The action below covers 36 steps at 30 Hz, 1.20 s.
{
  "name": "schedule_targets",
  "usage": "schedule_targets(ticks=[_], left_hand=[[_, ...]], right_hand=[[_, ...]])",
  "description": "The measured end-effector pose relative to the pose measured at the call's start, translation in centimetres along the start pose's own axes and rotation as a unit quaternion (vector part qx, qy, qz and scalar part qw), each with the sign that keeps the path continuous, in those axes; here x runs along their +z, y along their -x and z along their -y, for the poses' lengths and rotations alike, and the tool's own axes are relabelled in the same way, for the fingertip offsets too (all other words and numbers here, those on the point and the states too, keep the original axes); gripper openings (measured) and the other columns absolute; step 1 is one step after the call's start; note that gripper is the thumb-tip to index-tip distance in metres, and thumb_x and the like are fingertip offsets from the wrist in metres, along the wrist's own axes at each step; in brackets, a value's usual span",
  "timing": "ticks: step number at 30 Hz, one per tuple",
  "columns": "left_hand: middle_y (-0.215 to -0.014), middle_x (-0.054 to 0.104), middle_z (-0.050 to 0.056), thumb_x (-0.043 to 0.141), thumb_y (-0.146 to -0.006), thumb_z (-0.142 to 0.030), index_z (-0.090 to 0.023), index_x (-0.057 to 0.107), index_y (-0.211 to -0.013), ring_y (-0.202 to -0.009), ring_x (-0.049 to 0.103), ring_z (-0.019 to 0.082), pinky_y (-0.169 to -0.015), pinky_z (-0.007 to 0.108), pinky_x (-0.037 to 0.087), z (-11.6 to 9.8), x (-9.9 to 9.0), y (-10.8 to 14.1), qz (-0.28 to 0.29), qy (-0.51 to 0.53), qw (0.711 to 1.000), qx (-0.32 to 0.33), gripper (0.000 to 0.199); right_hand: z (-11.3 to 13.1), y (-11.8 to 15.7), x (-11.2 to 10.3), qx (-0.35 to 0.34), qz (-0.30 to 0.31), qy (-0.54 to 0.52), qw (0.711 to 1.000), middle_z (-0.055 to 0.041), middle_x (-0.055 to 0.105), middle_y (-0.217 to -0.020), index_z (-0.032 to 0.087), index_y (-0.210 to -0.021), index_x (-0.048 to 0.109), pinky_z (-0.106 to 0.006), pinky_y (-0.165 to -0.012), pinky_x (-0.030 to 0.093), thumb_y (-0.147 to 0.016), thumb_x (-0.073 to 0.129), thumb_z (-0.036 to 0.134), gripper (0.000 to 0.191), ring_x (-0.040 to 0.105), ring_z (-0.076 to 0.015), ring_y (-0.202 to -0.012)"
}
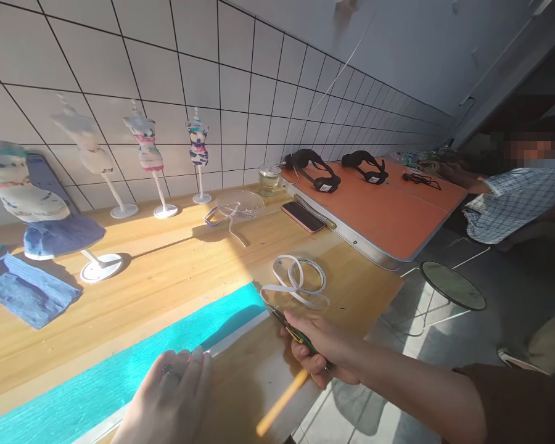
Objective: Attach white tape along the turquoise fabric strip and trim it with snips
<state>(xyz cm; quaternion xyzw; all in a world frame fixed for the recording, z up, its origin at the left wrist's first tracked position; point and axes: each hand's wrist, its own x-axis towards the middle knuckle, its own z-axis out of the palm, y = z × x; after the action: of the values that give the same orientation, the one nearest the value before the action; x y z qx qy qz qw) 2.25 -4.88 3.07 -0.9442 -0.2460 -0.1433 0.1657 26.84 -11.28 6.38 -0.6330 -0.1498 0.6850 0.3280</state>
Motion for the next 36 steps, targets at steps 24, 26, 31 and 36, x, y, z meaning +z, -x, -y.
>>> schedule_targets(ticks=[24,26,31,36], left_hand=[[-0.089,0.069,0.008,0.044,-0.080,-0.005,-0.010,0.066,-0.096,-0.083,0.058,0.021,-0.080,0.035,0.045,1.0,0.8,0.6,-0.027,0.053,0.998,0.019,0.027],[-0.088,0.068,0.009,0.042,-0.079,-0.002,-0.009,0.065,-0.096,-0.083,0.058,0.022,-0.079,0.036,0.045,1.0,0.9,0.6,-0.029,0.028,0.999,0.035,0.029],[-0.086,0.067,0.009,0.040,-0.078,0.001,-0.010,0.064,-0.096,-0.079,0.057,0.021,-0.076,0.037,0.046,0.8,1.2,0.7,-0.027,-0.012,0.999,0.046,0.033],[-0.081,0.066,0.006,0.041,-0.076,0.002,-0.017,0.064,-0.093,-0.079,0.057,0.020,-0.074,0.034,0.045,0.8,1.4,0.8,-0.039,0.013,0.999,0.019,0.035]], right_hand=[[-1.3,1.0,-0.1,-0.026,-0.033,0.015,0.999,0.0087,0.040,-0.050,0.018,-0.083,0.044,-0.014,-0.024,0.032,-0.094,0.028,0.044,0.032,0.021,-0.0021,-0.029],[-1.2,1.1,0.2,-0.010,-0.024,0.018,0.999,0.0088,0.039,-0.050,0.018,-0.083,0.044,-0.014,-0.024,0.032,-0.095,0.027,0.043,0.032,0.021,-0.0021,-0.028],[-0.6,0.7,1.0,-0.005,-0.014,0.016,1.000,0.0091,0.037,-0.050,0.018,-0.082,0.044,-0.014,-0.025,0.034,-0.095,0.027,0.042,0.032,0.021,-0.0019,-0.029],[-0.5,0.2,1.2,-0.010,-0.013,0.021,1.000,0.0085,0.039,-0.050,0.018,-0.082,0.044,-0.015,-0.027,0.035,-0.094,0.028,0.045,0.033,0.024,-0.0023,-0.030]])
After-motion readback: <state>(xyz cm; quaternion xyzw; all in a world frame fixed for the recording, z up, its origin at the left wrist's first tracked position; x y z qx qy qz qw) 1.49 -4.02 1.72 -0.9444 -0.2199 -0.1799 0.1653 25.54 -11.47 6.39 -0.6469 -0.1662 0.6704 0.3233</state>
